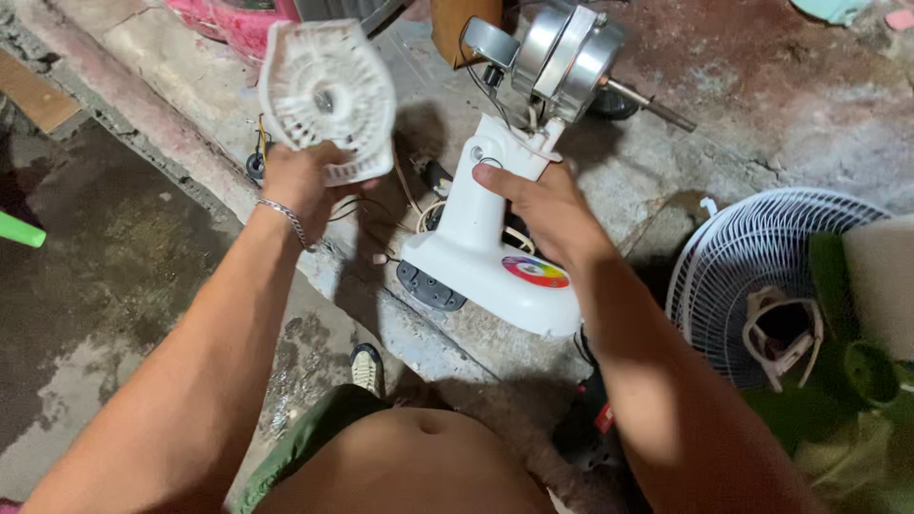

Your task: The person repairs a fan by wiping the motor and plastic housing with a cloth and reassembling the various components of the fan base by hand.

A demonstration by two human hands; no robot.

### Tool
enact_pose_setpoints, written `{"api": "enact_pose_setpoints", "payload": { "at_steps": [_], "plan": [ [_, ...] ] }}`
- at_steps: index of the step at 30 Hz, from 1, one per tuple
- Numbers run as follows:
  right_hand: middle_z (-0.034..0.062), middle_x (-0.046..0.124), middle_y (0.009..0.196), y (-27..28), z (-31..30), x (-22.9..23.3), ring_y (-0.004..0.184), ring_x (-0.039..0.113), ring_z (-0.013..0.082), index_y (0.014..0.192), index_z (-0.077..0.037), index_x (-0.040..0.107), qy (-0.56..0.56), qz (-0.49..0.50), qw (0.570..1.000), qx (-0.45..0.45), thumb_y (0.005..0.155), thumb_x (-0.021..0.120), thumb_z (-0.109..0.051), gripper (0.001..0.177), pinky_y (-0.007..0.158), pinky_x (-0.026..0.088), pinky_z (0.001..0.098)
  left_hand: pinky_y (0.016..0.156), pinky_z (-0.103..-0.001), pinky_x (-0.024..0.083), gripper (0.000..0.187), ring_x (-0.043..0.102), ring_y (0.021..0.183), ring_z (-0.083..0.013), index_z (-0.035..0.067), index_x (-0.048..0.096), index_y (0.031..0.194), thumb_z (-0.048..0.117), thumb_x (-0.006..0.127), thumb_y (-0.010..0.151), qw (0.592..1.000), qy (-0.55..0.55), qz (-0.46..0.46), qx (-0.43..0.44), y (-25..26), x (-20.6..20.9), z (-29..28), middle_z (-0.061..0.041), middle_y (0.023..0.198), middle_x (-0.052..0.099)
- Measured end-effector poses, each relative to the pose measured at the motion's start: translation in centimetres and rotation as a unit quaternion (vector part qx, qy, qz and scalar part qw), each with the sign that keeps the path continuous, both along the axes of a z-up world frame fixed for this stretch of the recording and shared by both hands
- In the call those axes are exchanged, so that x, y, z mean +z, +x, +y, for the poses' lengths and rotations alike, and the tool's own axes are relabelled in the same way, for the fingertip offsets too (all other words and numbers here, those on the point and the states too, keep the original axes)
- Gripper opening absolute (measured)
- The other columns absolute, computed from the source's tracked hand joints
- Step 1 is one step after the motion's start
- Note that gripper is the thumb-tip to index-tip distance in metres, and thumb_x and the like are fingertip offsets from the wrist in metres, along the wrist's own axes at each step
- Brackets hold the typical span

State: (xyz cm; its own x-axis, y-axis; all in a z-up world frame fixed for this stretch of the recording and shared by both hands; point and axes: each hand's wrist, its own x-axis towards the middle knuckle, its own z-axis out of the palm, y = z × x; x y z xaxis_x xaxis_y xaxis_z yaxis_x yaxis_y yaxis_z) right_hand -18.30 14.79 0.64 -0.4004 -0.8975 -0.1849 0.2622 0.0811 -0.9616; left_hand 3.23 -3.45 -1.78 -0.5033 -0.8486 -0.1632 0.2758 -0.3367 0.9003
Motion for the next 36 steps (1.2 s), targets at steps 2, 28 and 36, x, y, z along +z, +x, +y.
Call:
{"api": "enact_pose_setpoints", "payload": {
  "at_steps": [2, 28, 36],
  "plan": [
    [0.0112, 0.075, 0.114, -0.2, 0.7, 0.4, 0.106, 0.071, 0.0223, 0.126, 0.001, 0.066, 0.023, 0.013, 1.0, -0.002, 0.088, 0.075, -0.013, 0.042, 0.095, 0.058, 0.037, 0.068, -0.047, 0.067, 0.04, 0.077, 0.089, -0.0357, -0.007, 0.054, 0.126, -0.006, 0.052, 0.086, 0.999, 0.001, -0.031, 0.026, 0.5, -1.3, -1.2, -0.022, 0.109, 0.073],
    [0.0086, 0.078, 0.109, 2.2, -1.0, 1.2, 0.097, 0.073, 0.0187, 0.119, -0.004, 0.072, 0.145, 0.225, 0.963, 0.036, 0.081, 0.081, -0.021, 0.043, 0.085, 0.055, 0.0337, 0.096, -0.044, 0.052, 0.084, 0.06, 0.11, -0.0258, 0.001, 0.057, 0.141, 0.06, 0.067, 0.083, 0.988, -0.069, -0.128, -0.058, -5.0, 0.6, 7.8, -0.019, 0.122, 0.062],
    [0.0159, 0.077, 0.107, 2.0, 0.8, 2.7, 0.097, 0.075, 0.0252, 0.118, -0.003, 0.071, 0.136, 0.448, 0.867, 0.169, 0.08, 0.082, -0.033, 0.05, 0.086, 0.056, 0.0381, 0.081, -0.035, 0.065, 0.075, 0.074, 0.095, -0.0216, -0.005, 0.051, 0.125, 0.034, 0.091, 0.074, 0.982, -0.146, -0.04, -0.111, -7.0, 1.3, 8.1, -0.016, 0.112, 0.069]
  ]
}}
